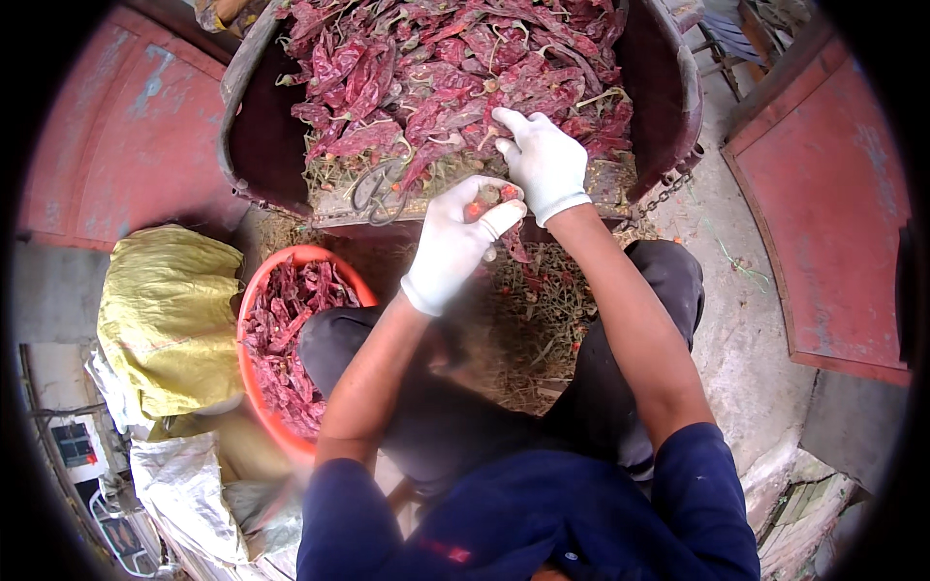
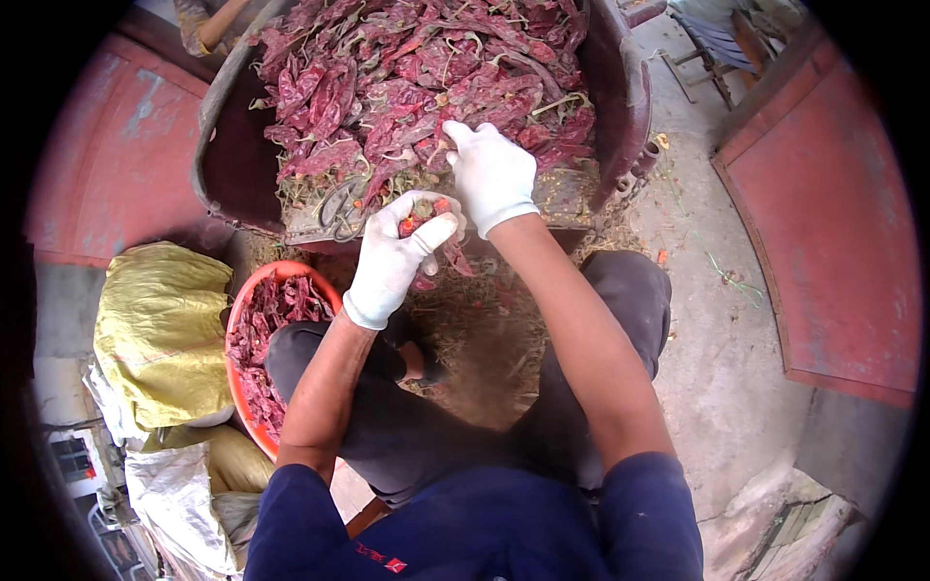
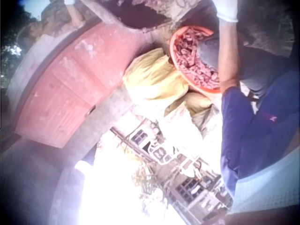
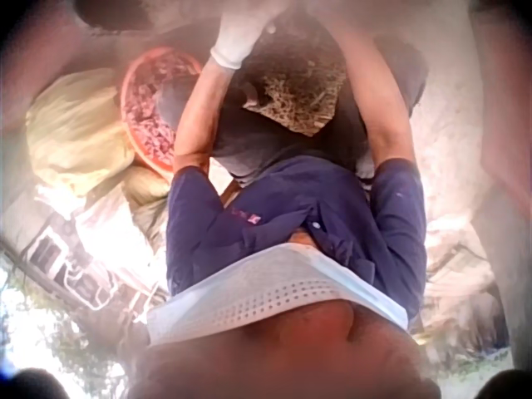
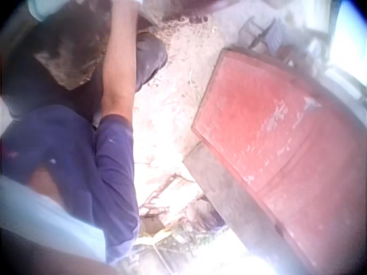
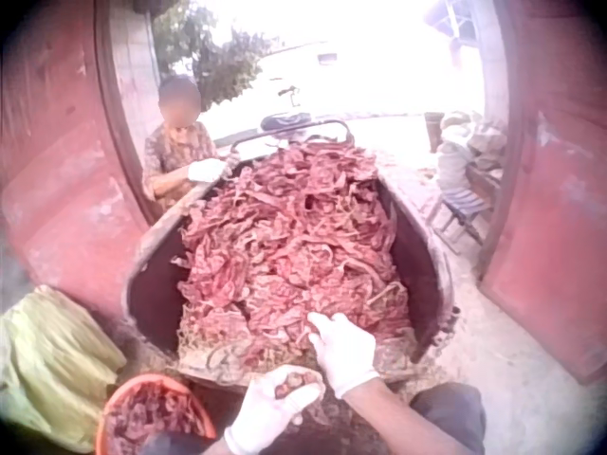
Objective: The person sits on the ground and manually sorts dried red chilies from a large pile. They pick individual chilies, remove stems and debris by hand, and place the cleaned pieces into a red plastic basin. A pair of scissors is visible nearby but not used during the clip.
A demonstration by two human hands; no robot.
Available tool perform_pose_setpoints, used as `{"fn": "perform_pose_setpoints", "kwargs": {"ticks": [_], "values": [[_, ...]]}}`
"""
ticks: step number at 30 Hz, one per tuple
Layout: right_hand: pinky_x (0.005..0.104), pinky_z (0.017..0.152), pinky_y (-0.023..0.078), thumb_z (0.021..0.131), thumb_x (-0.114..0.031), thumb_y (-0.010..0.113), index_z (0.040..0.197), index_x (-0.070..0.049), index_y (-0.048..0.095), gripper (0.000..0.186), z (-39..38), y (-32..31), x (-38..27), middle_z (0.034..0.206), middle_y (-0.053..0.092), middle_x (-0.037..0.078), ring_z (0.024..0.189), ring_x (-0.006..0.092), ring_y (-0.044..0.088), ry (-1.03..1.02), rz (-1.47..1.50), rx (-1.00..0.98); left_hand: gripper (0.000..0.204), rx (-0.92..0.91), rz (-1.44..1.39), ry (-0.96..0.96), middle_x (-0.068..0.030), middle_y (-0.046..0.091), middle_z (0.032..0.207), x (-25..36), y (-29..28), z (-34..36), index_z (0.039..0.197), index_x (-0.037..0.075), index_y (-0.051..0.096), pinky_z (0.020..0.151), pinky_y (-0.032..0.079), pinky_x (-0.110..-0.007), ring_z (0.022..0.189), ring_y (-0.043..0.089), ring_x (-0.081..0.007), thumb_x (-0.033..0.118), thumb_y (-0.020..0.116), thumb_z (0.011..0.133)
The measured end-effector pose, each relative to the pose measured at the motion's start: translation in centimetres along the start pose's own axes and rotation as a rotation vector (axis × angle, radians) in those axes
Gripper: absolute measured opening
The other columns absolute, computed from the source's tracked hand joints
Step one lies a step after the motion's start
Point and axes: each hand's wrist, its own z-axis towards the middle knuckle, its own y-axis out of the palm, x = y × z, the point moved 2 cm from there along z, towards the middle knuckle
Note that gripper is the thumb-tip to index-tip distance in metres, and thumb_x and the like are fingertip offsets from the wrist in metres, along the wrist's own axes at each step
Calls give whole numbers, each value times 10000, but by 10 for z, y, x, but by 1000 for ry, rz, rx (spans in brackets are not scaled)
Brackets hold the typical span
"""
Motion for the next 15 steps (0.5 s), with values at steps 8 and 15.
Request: {"fn": "perform_pose_setpoints", "kwargs": {"ticks": [8,15], "values": [[371,697,523,897,-290,667,1087,-179,717,226,-9,-24,8,889,673,83,792,279,666,-120,272,381,216,193,31,33,-2,710,866,6,-18,2,1074,23,675,495,420,-187,561,542,-28,175,693,922],[270,802,539,939,-81,626,1132,19,662,220,-51,-49,-4,1003,736,121,907,146,705,38,901,58,255,253,85,413,-21,699,1003,6,-7,14,1146,4,670,614,520,-213,814,624,-52,112,695,916]]}}
